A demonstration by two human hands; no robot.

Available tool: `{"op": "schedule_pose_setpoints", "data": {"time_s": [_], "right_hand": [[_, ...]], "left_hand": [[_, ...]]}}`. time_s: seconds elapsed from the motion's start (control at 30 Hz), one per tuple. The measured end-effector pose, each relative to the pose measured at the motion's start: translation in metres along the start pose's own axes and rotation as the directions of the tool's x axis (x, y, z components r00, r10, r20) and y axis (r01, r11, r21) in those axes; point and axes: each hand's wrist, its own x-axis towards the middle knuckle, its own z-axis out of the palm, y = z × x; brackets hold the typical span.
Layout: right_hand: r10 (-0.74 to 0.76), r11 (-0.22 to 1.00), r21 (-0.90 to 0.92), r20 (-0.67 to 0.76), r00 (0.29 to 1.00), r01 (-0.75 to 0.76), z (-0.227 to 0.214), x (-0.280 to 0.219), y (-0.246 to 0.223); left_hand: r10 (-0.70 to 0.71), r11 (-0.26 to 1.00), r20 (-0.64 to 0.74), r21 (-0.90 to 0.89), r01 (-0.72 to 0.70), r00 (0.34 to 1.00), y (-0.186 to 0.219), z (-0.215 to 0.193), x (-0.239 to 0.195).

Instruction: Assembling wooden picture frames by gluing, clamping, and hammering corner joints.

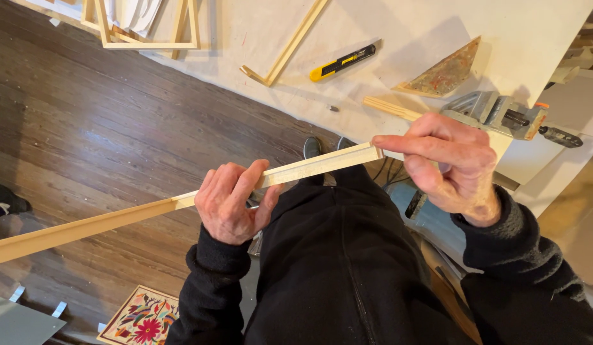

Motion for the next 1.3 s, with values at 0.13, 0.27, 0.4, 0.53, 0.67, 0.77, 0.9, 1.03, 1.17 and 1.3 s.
{"op": "schedule_pose_setpoints", "data": {"time_s": [0.13, 0.27, 0.4, 0.53, 0.67, 0.77, 0.9, 1.03, 1.17, 1.3], "right_hand": [[0.021, 0.999, -0.05, 0.058, 0.998, -0.018, 0.0, -0.001, 0.0], [0.0, 0.999, -0.036, 0.038, 0.999, 0.001, 0.0, 0.001, -0.004], [-0.007, 1.0, -0.014, 0.011, 1.0, 0.007, 0.001, -0.001, -0.001], [-0.016, 0.998, -0.06, 0.049, 0.999, 0.019, 0.001, -0.001, 0.002], [-0.017, 0.999, -0.028, 0.024, 1.0, 0.017, 0.001, -0.004, 0.008], [-0.045, 0.999, -0.02, 0.015, 0.999, 0.045, 0.002, -0.006, 0.011], [-0.011, 0.999, -0.05, 0.055, 0.998, 0.014, 0.001, -0.001, -0.001], [-0.045, 0.999, -0.013, 0.009, 0.999, 0.045, 0.002, -0.001, 0.003], [-0.044, 0.998, -0.052, 0.015, 0.999, 0.045, 0.0, -0.005, 0.011], [-0.03, 0.999, -0.038, 0.006, 1.0, 0.031, 0.0, -0.001, -0.002]], "left_hand": [[0.004, 1.0, 0.0, -0.003, -0.004, 1.0, 0.0, 0.0, 0.0], [0.003, 1.0, -0.001, -0.003, -0.003, 1.0, 0.002, 0.0, -0.001], [0.003, 1.0, -0.005, -0.009, -0.003, 1.0, 0.002, 0.0, 0.0], [0.002, 1.0, -0.002, -0.014, -0.002, 1.0, 0.002, 0.001, -0.002], [-0.001, 1.0, -0.003, -0.013, 0.001, 1.0, 0.002, 0.001, -0.003], [-0.002, 1.0, -0.005, -0.016, 0.002, 1.0, 0.001, 0.002, -0.002], [-0.001, 1.0, -0.004, -0.009, 0.001, 1.0, 0.0, 0.001, -0.004], [-0.006, 1.0, -0.008, -0.005, 0.006, 1.0, 0.0, 0.0, -0.004], [-0.004, 1.0, -0.011, -0.01, 0.004, 1.0, -0.001, 0.002, -0.003], [-0.011, 1.0, -0.012, 0.001, 0.011, 1.0, 0.001, -0.001, -0.003]]}}
